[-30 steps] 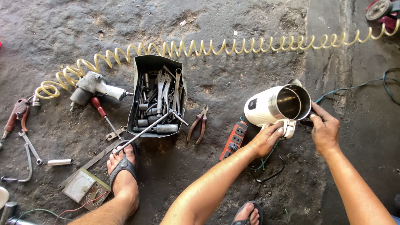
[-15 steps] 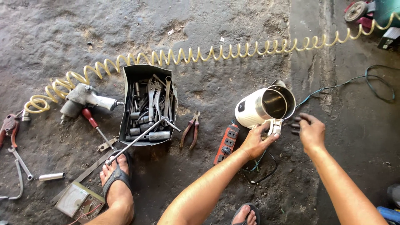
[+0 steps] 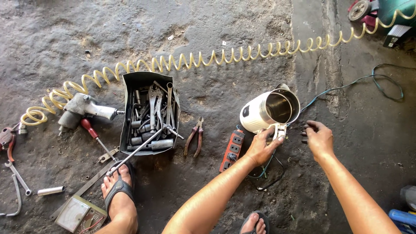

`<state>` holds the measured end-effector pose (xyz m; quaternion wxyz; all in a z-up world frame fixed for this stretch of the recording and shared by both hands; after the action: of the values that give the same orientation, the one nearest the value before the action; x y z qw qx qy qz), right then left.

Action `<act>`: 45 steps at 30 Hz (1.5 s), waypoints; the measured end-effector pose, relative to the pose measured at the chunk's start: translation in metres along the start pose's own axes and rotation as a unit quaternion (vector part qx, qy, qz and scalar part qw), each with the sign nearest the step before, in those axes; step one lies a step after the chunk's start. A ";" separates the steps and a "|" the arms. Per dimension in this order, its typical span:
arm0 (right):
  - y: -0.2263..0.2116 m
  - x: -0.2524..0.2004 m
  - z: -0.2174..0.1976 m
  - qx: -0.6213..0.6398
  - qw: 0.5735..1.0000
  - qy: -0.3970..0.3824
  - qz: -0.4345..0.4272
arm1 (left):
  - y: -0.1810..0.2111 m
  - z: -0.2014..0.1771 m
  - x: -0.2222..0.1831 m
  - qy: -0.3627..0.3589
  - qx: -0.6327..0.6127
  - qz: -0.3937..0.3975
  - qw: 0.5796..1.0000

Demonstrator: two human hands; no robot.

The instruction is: Dismantling, testing, and repairing an electric kettle in a motorcycle workshop environment.

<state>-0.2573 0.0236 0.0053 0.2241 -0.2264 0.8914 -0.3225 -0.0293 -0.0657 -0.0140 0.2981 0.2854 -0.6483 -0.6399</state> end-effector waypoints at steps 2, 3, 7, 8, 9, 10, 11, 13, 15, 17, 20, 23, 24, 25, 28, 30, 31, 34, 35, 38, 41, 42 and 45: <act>0.000 0.000 -0.001 0.004 1.000 0.001 -0.006 | 0.006 0.000 0.000 0.005 -0.006 0.006 1.000; -0.001 -0.001 -0.001 0.001 1.000 0.001 -0.006 | 0.007 -0.002 -0.001 0.017 -0.005 -0.008 1.000; 0.001 -0.003 -0.002 -0.018 1.000 0.003 -0.006 | -0.006 0.001 0.000 0.082 -0.003 -0.084 0.993; 0.001 -0.002 -0.001 -0.017 1.000 0.003 -0.006 | -0.002 -0.001 0.000 0.082 -0.002 -0.083 0.993; 0.001 -0.002 -0.001 -0.024 1.000 -0.001 -0.005 | -0.001 -0.002 0.000 0.076 0.002 -0.099 0.992; 0.001 -0.001 0.000 -0.032 0.999 -0.005 -0.003 | 0.001 -0.002 0.000 0.070 0.006 -0.114 0.991; 0.000 -0.002 -0.001 -0.031 1.000 -0.004 -0.003 | -0.002 -0.001 0.000 0.069 0.007 -0.113 0.991; 0.000 -0.003 -0.001 -0.058 0.998 -0.008 0.000 | -0.007 0.000 -0.001 0.075 0.004 -0.106 0.992; -0.001 -0.006 -0.002 -0.062 0.998 -0.006 -0.002 | 0.000 -0.002 -0.001 0.069 0.005 -0.108 0.992; -0.004 -0.007 -0.003 -0.067 0.998 -0.006 -0.006 | 0.002 -0.003 0.001 0.065 0.006 -0.109 0.992; -0.007 -0.008 -0.002 -0.050 0.999 -0.012 -0.003 | 0.005 -0.003 0.002 0.080 0.002 -0.095 0.992; -0.012 -0.012 -0.001 -0.028 0.999 -0.021 -0.011 | 0.005 0.001 0.003 0.087 -0.006 -0.099 0.991; -0.019 -0.013 -0.001 -0.024 0.999 -0.024 -0.031 | 0.001 0.003 0.003 0.096 -0.009 -0.106 0.990; -0.026 -0.015 -0.001 -0.019 0.998 -0.026 -0.050 | -0.002 0.005 0.004 0.105 -0.012 -0.113 0.988; -0.045 -0.025 0.000 0.009 0.994 -0.054 -0.096 | 0.011 0.008 -0.002 0.115 -0.027 -0.101 0.988; -0.046 -0.026 0.001 0.005 0.990 -0.064 -0.122 | 0.011 0.013 -0.002 0.127 -0.034 -0.080 0.988; -0.049 -0.027 0.002 0.001 0.986 -0.073 -0.148 | 0.012 0.014 -0.002 0.137 -0.040 -0.057 0.988; -0.043 -0.031 0.004 -0.051 0.986 -0.089 -0.131 | 0.004 0.024 0.000 0.138 -0.033 -0.114 0.983; -0.041 -0.030 0.003 -0.052 0.986 -0.091 -0.133 | 0.010 0.024 0.000 0.140 -0.033 -0.114 0.983; -0.029 -0.025 0.011 -0.057 0.980 -0.141 -0.128 | 0.013 0.026 -0.003 0.141 -0.081 -0.160 0.974; -0.016 -0.016 0.017 -0.009 0.973 -0.183 -0.140 | 0.013 0.028 -0.005 0.136 -0.082 -0.159 0.975; -0.013 -0.014 0.018 0.029 0.971 -0.202 -0.121 | 0.015 0.025 -0.005 0.148 -0.101 -0.158 0.971; -0.009 -0.014 0.020 0.076 0.963 -0.240 -0.095 | 0.014 0.022 -0.007 0.159 -0.144 -0.162 0.963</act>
<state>-0.2329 0.0157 0.0015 0.4165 -0.3629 0.7587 -0.3454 -0.0409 -0.0455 0.0000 0.3276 0.4391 -0.4387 -0.7123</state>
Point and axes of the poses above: each hand's wrist, its own x-axis towards the middle knuckle, its own z-axis out of the palm, y = z × x, the point moved 8 cm from there along x, towards the middle knuckle
